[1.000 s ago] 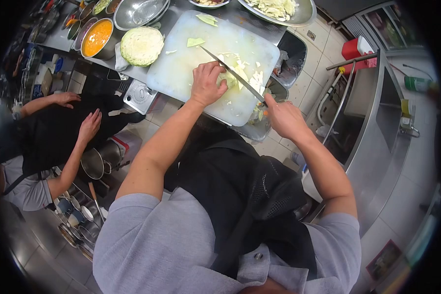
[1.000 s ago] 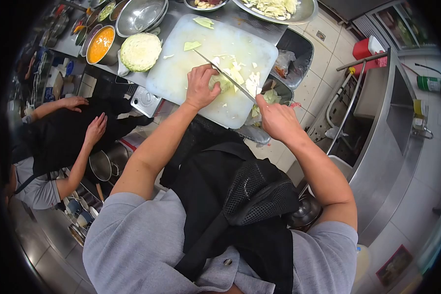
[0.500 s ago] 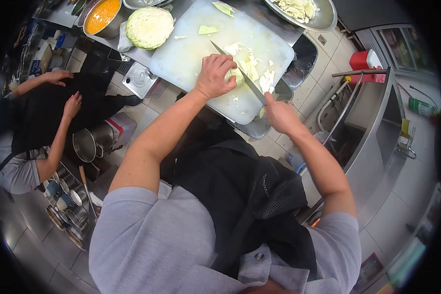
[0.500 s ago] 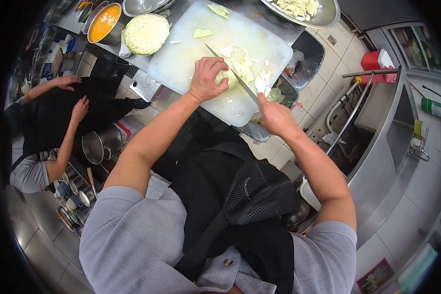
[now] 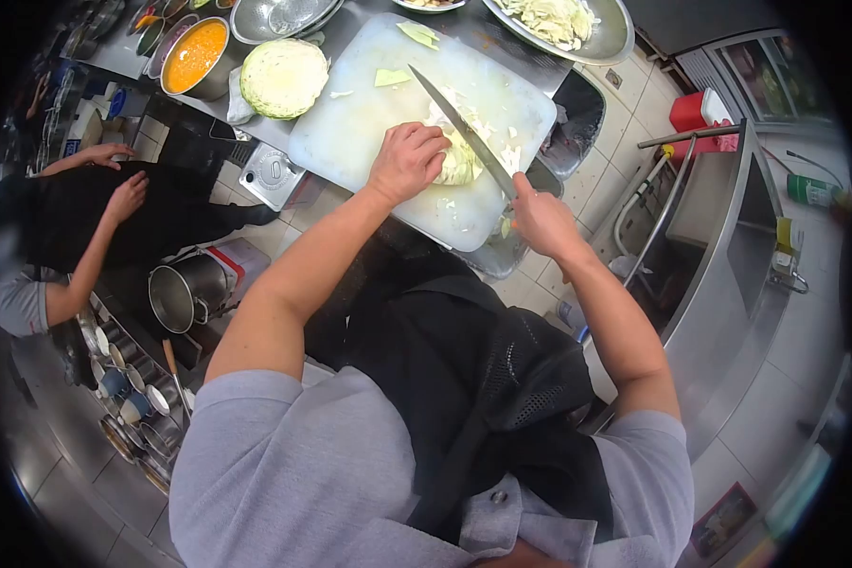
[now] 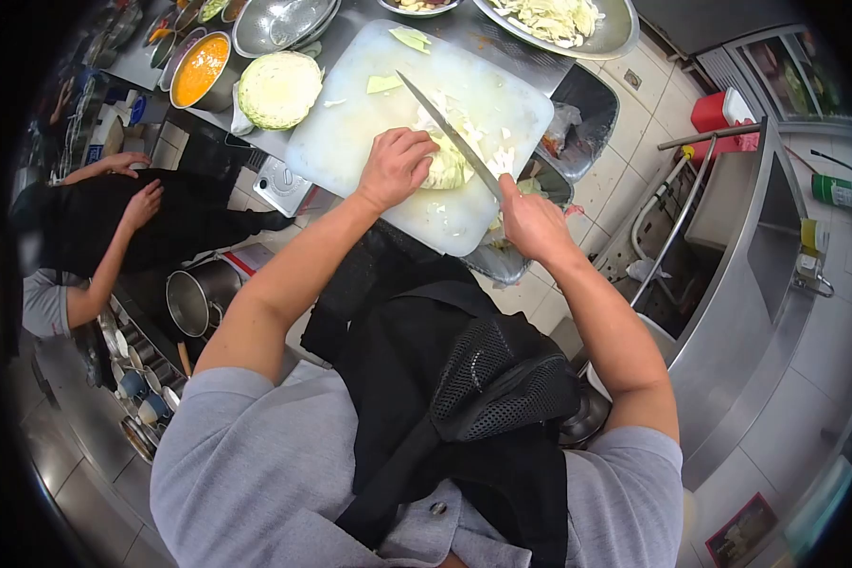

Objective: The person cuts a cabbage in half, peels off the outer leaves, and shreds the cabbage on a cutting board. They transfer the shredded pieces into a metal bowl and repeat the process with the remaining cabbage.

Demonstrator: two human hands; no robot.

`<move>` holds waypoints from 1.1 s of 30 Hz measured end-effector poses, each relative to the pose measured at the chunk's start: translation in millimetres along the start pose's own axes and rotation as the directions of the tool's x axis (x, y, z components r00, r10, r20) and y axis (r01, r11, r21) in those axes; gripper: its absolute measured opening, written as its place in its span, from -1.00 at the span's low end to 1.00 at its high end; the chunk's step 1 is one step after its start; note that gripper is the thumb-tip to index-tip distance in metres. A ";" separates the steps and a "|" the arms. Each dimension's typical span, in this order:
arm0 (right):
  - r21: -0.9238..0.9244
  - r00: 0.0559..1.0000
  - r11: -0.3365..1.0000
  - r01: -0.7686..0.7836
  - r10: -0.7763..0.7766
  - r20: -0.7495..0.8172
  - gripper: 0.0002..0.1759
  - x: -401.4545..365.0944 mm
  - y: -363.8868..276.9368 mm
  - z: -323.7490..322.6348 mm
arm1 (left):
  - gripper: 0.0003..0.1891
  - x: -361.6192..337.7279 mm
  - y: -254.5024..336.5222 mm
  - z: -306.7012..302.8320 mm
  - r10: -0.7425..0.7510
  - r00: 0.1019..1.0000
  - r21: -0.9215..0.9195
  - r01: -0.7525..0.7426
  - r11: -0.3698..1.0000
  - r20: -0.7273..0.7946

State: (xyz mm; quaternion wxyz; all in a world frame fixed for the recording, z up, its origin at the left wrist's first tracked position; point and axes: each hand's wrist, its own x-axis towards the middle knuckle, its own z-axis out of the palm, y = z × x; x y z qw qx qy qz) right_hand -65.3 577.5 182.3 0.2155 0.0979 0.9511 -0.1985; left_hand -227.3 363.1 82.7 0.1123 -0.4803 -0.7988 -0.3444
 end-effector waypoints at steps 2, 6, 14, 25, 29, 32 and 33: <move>-0.045 1.000 0.999 0.007 -0.007 -0.002 -0.72 -6.1 -2.2 -11.2 | -0.69 6.0 -6.8 5.3 0.011 1.000 -0.008 -0.011 1.000 0.010; -0.063 0.999 0.998 -0.012 0.015 0.046 -0.70 -28.9 -10.1 -18.2 | -0.69 4.5 -6.5 6.6 0.014 1.000 0.009 -0.014 1.000 0.004; -0.110 0.997 0.994 0.006 0.002 0.081 -0.69 -39.3 -16.0 -11.1 | -0.73 4.8 -5.5 8.7 0.009 0.999 -0.003 -0.010 1.000 -0.039; -0.096 0.999 0.994 0.045 -0.042 0.035 -0.73 -9.7 -7.0 24.2 | -0.76 2.9 -8.8 13.5 -0.016 0.998 0.005 0.016 1.000 -0.057; -0.041 0.999 0.998 0.043 -0.042 0.028 -0.77 22.9 -12.8 30.2 | -0.76 -1.0 1.3 12.6 -0.054 0.996 0.022 0.055 0.998 -0.075; -0.037 0.998 0.999 0.027 -0.025 0.051 -0.74 13.9 -21.9 1.0 | -0.75 -1.6 3.2 18.5 -0.107 0.990 0.065 0.114 0.991 -0.093; -0.036 0.996 0.999 -0.004 0.007 0.087 -0.70 7.0 -27.4 -5.9 | -0.77 -2.8 4.5 18.5 -0.117 0.989 0.099 0.125 0.987 -0.085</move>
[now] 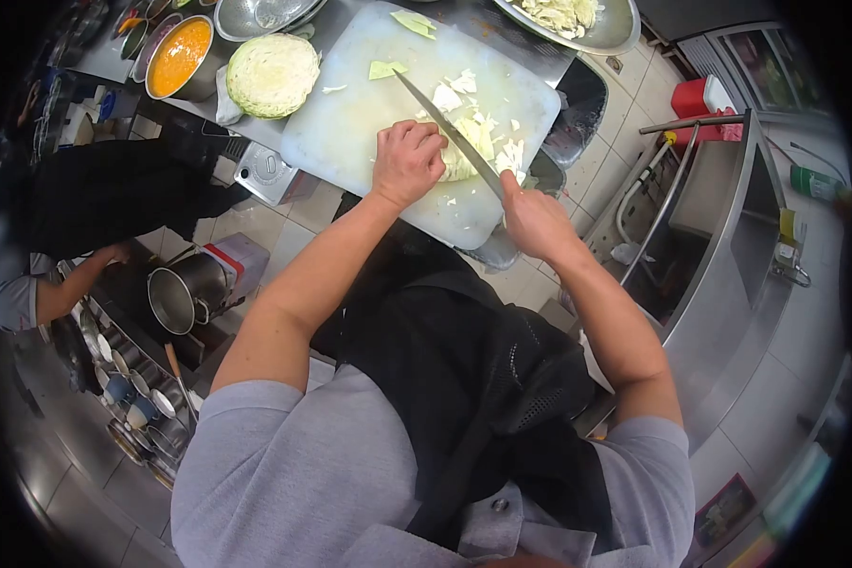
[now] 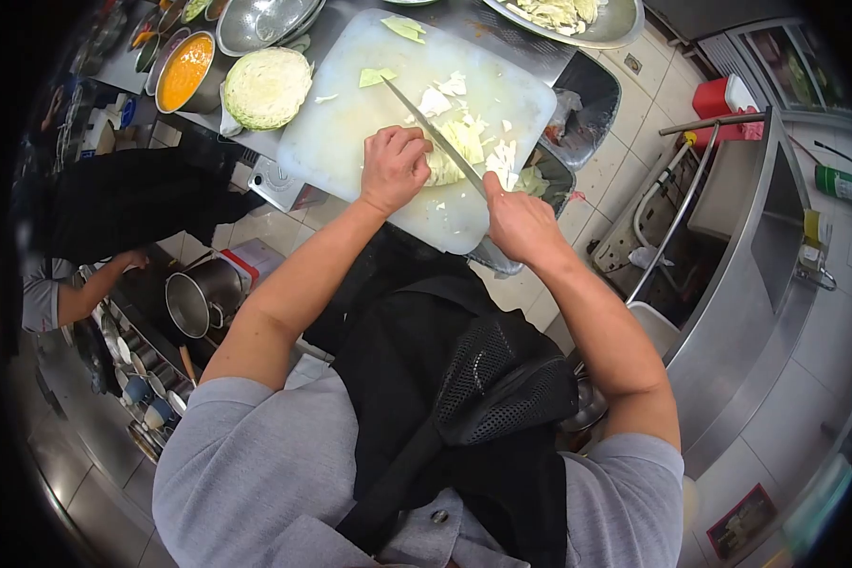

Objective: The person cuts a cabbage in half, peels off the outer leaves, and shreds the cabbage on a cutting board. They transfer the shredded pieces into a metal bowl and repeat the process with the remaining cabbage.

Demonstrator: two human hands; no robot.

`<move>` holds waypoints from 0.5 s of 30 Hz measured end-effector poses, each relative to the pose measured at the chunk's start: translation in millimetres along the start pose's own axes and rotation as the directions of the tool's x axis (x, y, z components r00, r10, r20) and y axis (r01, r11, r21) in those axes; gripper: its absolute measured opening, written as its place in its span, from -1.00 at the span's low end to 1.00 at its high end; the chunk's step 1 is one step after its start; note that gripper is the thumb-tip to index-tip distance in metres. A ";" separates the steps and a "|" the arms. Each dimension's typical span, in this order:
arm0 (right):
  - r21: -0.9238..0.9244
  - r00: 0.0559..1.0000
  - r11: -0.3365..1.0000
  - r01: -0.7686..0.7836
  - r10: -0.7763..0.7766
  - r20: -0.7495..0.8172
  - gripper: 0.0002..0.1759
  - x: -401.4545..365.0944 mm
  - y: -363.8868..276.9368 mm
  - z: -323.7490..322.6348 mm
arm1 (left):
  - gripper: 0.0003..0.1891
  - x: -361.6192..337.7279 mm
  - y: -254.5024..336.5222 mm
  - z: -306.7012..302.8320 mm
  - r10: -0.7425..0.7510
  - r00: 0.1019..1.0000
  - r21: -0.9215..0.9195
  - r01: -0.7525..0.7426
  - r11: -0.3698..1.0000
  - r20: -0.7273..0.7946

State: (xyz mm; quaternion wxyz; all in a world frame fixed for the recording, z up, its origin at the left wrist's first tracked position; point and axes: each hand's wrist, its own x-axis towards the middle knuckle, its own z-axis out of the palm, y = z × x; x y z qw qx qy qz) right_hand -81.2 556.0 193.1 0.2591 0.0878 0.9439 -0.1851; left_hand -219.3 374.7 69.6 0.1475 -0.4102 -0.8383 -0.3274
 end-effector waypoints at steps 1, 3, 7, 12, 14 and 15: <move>-0.003 1.000 1.000 0.000 0.000 0.003 -0.70 -7.3 -2.9 -3.7 | -0.79 -0.6 0.9 0.2 -0.009 1.000 0.034 0.008 0.999 0.008; -0.018 0.998 1.000 -0.015 0.016 0.062 -0.70 -22.1 -6.3 -9.2 | -0.79 0.6 2.0 0.5 -0.012 1.000 0.039 0.012 0.999 0.008; 0.016 0.994 0.999 -0.042 0.040 0.097 -0.77 -41.3 -10.5 -13.5 | -0.78 0.7 2.7 -0.8 -0.013 1.000 0.037 0.013 0.999 0.016; 0.026 0.999 1.000 0.003 -0.004 0.035 -0.73 -25.0 -1.1 34.5 | -0.76 2.4 2.4 -2.8 -0.014 1.000 0.022 0.014 1.000 0.012; 0.060 1.000 0.998 0.001 -0.001 0.001 -0.73 -4.3 5.2 59.0 | -0.77 2.3 3.8 -2.3 -0.012 1.000 0.019 0.012 1.000 0.011; 0.088 0.999 0.996 0.009 -0.005 -0.042 -0.74 6.5 3.3 57.2 | -0.79 3.6 1.1 -1.8 -0.018 1.000 -0.010 0.018 1.000 -0.010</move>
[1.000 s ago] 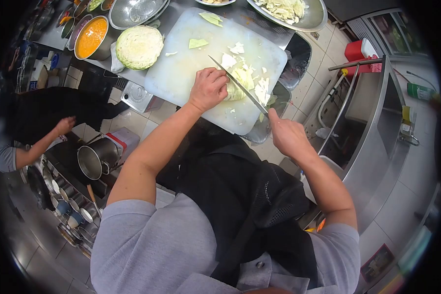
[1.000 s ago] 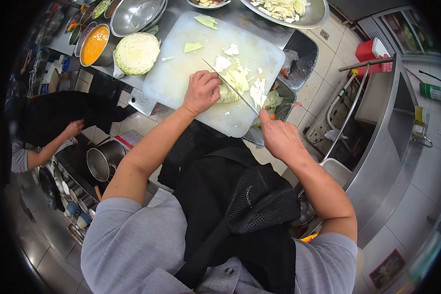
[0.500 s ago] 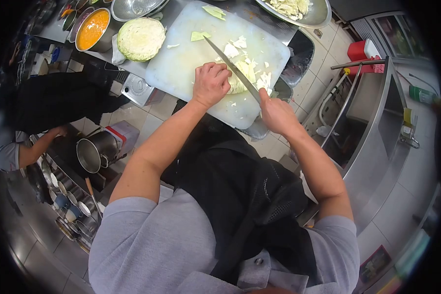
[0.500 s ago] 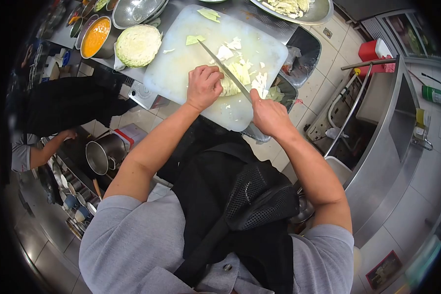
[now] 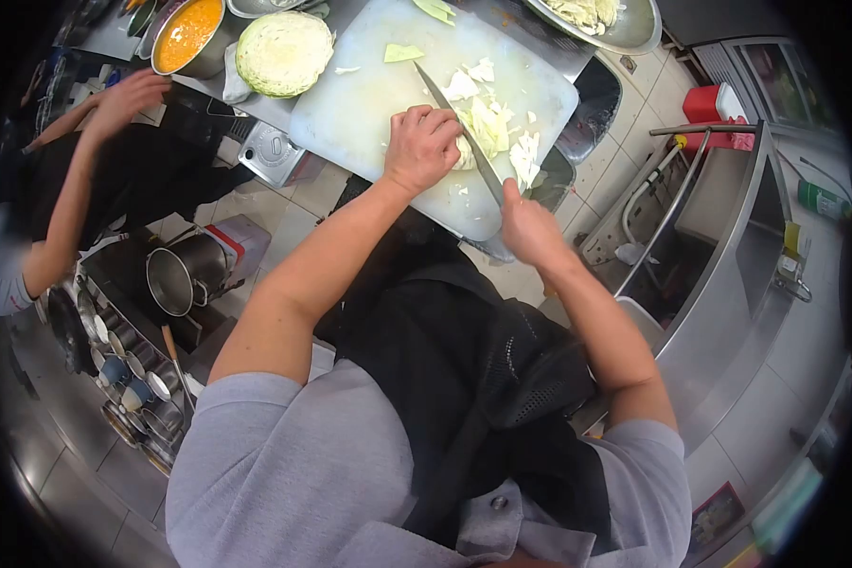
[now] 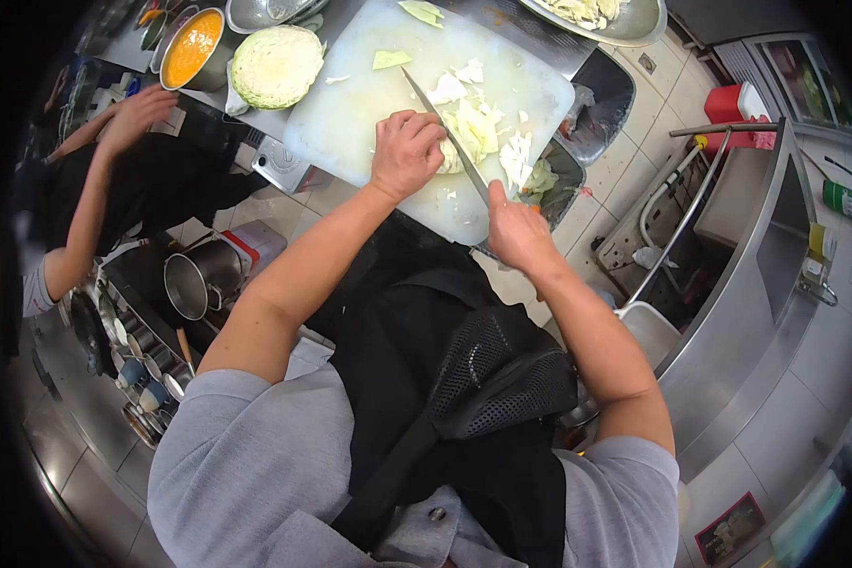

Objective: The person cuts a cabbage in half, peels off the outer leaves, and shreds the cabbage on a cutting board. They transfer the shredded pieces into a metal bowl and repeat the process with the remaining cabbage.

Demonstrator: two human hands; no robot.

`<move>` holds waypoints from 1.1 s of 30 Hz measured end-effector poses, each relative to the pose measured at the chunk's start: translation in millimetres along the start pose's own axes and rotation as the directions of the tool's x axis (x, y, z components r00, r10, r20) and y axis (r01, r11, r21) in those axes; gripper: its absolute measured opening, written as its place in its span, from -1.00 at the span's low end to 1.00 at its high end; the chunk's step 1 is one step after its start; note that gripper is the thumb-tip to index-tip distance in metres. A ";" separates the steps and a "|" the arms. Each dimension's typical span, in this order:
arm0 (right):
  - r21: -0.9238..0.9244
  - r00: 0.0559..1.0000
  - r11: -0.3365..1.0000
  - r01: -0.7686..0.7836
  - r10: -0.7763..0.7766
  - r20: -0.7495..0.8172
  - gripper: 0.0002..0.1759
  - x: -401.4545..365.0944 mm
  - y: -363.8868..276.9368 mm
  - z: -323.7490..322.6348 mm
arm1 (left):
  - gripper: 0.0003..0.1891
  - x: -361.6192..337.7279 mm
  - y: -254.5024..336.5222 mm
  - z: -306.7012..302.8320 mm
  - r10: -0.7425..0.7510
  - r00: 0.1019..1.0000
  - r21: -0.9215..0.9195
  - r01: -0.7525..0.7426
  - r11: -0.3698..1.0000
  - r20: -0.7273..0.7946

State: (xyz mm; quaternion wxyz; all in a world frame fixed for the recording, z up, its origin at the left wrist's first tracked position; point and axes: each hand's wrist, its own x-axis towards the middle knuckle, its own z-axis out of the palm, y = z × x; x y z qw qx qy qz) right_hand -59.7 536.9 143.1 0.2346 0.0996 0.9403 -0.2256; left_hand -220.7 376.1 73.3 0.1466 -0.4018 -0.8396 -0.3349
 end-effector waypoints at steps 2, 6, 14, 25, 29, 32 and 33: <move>0.013 1.000 1.000 0.004 -0.004 0.014 -0.75 -0.8 3.4 -6.6 | -0.81 -5.9 3.5 -0.8 0.006 1.000 -0.044 -0.006 0.999 -0.007; -0.043 0.999 0.999 -0.019 0.020 0.041 -0.71 -18.6 -12.0 -53.1 | -0.84 -8.2 -5.3 2.2 -0.015 0.999 -0.086 0.012 0.996 -0.042; -0.136 0.989 0.991 0.019 0.001 0.146 -0.60 -47.5 -20.1 -81.1 | -0.84 -8.9 -7.7 1.6 -0.042 0.997 -0.123 0.035 0.992 -0.059; 0.034 0.999 0.999 0.002 -0.004 0.038 -0.74 1.0 1.7 -9.6 | -0.84 -5.4 -13.8 -10.4 0.034 0.999 -0.227 -0.027 0.973 0.026; 0.025 0.998 0.999 0.034 -0.035 0.053 -0.75 -2.1 3.5 -27.1 | -0.82 -8.9 -21.6 -41.3 0.148 0.981 -0.351 -0.096 0.932 0.125; -0.006 0.998 1.000 -0.029 0.029 0.058 -0.73 -22.7 -18.9 -53.7 | -0.75 -12.2 -17.9 -48.8 0.189 0.962 -0.273 -0.130 0.953 0.200; -0.033 0.998 0.999 -0.018 0.020 0.063 -0.73 -27.7 -21.4 -57.4 | -0.73 -12.5 -16.9 -46.9 0.180 0.962 -0.244 -0.128 0.961 0.204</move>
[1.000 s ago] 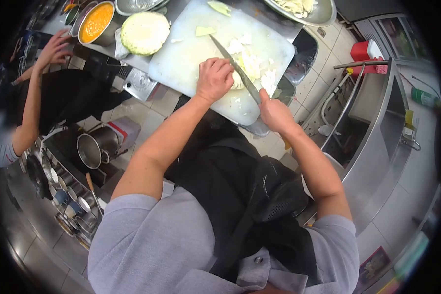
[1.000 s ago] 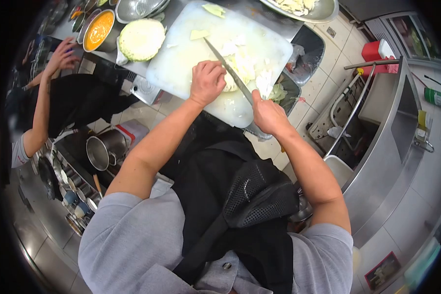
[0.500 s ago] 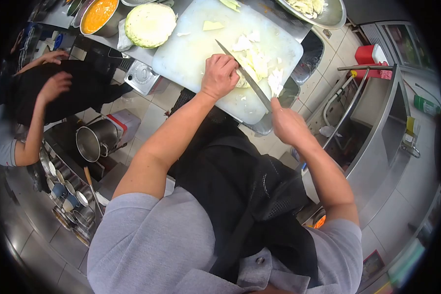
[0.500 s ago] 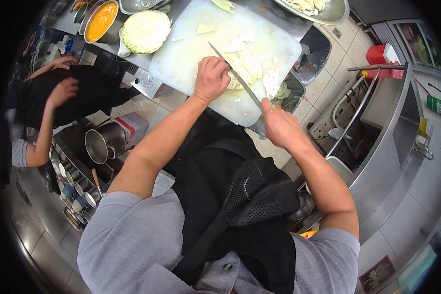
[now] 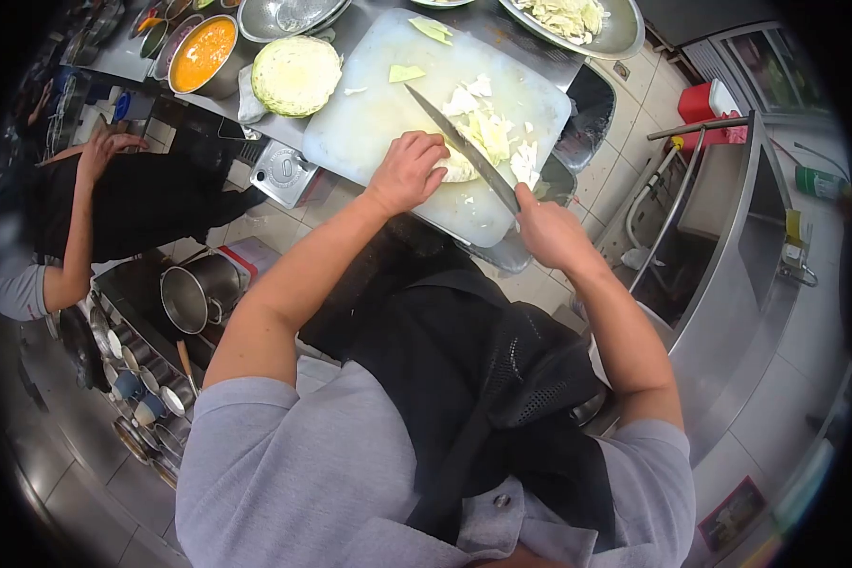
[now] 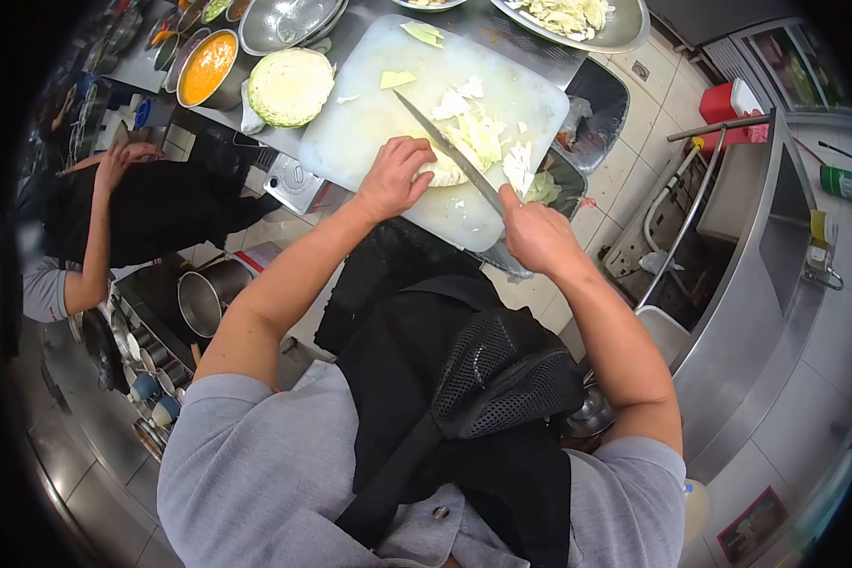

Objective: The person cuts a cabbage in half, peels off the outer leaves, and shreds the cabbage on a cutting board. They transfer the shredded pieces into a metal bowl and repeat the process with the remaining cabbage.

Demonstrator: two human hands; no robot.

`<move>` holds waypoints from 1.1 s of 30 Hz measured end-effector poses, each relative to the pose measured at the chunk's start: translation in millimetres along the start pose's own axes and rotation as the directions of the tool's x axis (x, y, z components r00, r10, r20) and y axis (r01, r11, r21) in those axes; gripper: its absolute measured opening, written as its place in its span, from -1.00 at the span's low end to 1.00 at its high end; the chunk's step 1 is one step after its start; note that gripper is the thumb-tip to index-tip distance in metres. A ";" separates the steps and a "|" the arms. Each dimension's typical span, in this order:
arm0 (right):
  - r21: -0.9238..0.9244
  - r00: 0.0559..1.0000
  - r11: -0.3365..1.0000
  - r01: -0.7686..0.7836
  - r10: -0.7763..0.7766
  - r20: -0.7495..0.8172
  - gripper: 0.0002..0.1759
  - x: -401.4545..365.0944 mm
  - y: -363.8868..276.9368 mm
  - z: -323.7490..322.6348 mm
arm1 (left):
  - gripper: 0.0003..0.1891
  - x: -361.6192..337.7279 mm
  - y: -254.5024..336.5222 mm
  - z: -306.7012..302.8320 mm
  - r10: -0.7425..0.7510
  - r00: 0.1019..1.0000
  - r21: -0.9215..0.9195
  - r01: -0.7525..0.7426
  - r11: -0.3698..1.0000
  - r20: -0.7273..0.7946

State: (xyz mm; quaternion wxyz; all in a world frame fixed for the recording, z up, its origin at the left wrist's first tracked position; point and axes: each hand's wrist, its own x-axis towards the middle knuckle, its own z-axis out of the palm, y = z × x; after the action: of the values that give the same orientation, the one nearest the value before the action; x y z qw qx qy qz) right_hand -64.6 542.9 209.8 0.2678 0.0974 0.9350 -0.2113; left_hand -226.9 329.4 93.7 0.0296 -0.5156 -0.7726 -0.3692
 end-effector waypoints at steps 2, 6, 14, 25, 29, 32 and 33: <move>-0.028 1.000 1.000 0.003 -0.003 0.000 -0.72 -11.8 -6.1 -5.9 | -0.70 1.4 -1.2 3.8 -0.003 1.000 0.025 0.003 1.000 0.000; -0.064 0.997 0.997 -0.031 0.035 0.072 -0.69 -29.2 -20.4 -11.8 | -0.72 1.7 -6.4 6.1 0.015 1.000 0.044 -0.016 0.999 0.005; 0.001 1.000 1.000 -0.025 0.025 0.002 -0.69 0.7 -7.5 61.2 | -0.72 1.5 -3.8 6.0 -0.011 0.999 0.002 0.011 1.000 0.040; -0.014 0.998 0.998 -0.053 0.054 0.032 -0.72 -24.9 -26.5 12.4 | -0.71 -2.9 -9.8 8.9 0.002 0.998 -0.063 -0.006 0.998 -0.063; 0.014 0.994 0.996 -0.086 0.085 0.067 -0.73 -32.2 -34.0 13.2 | -0.71 -4.4 -10.6 9.8 -0.018 0.998 -0.075 0.014 0.997 -0.057; 0.045 0.996 0.996 -0.076 0.074 0.045 -0.73 -22.7 -30.0 30.9 | -0.71 -4.5 -15.2 10.7 -0.012 0.999 -0.055 0.010 0.998 -0.039; 0.050 0.998 0.997 -0.060 0.059 0.018 -0.74 -8.4 -21.9 51.9 | -0.71 -4.3 -16.1 10.4 -0.021 0.999 -0.062 0.019 0.998 -0.032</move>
State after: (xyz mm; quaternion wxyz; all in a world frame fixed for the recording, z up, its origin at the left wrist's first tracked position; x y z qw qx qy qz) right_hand -40.2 499.7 182.1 0.2793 0.1301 0.9237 -0.2276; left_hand -234.6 329.1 75.6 0.0222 -0.5024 -0.7654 -0.4016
